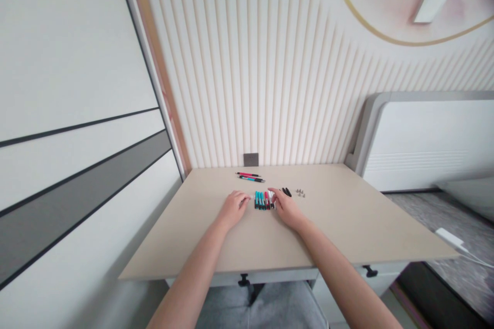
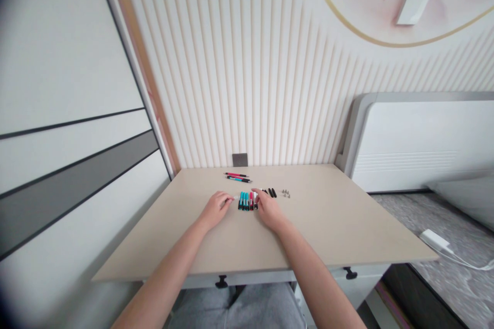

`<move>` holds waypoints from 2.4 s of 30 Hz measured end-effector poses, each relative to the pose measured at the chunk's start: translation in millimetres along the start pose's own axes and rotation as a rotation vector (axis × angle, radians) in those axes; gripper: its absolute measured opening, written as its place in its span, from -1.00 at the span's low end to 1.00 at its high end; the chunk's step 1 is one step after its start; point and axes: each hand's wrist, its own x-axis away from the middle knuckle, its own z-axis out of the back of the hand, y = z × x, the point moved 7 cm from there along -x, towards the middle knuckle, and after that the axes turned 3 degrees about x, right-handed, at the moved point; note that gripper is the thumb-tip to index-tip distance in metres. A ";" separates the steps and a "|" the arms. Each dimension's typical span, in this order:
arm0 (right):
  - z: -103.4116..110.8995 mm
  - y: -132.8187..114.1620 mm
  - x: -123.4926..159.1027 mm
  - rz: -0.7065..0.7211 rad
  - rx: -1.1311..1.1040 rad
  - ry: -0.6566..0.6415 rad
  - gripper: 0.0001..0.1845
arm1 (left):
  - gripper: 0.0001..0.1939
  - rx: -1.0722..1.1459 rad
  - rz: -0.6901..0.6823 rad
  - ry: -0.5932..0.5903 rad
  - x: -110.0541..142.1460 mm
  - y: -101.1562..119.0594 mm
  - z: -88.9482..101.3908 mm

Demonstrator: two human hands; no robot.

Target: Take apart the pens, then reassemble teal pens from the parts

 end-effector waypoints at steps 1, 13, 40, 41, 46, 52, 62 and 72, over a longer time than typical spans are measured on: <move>-0.3 0.5 0.1 0.007 -0.023 0.007 -0.47 | -0.82 0.003 -0.001 -0.004 0.1 0.1 -0.3; -4.6 17.3 -4.5 -0.158 -0.222 0.052 -0.48 | -0.82 0.043 -0.056 -0.075 1.2 9.1 -5.4; -12.7 -38.5 3.9 0.142 -0.207 -0.125 -0.82 | -0.81 -0.072 -0.195 -0.252 2.8 28.4 -22.2; -11.0 -40.4 3.8 0.164 -0.198 -0.109 -0.82 | -0.82 -0.076 -0.201 -0.250 2.9 28.7 -22.3; -6.6 -45.9 4.2 0.226 -0.230 -0.059 -0.76 | -0.82 -0.118 -0.196 -0.248 3.3 25.4 -24.2; -10.9 -32.5 0.9 0.134 -0.280 -0.029 -0.75 | -0.82 -0.108 -0.163 -0.246 3.2 19.9 -25.3; -3.1 -17.7 -0.5 0.062 -0.179 0.091 -0.74 | -0.84 -0.105 -0.138 -0.192 1.5 18.7 -20.1; -14.9 -30.5 2.9 0.160 -0.072 -0.075 -0.83 | -0.87 -0.127 -0.169 -0.259 3.0 25.2 -23.4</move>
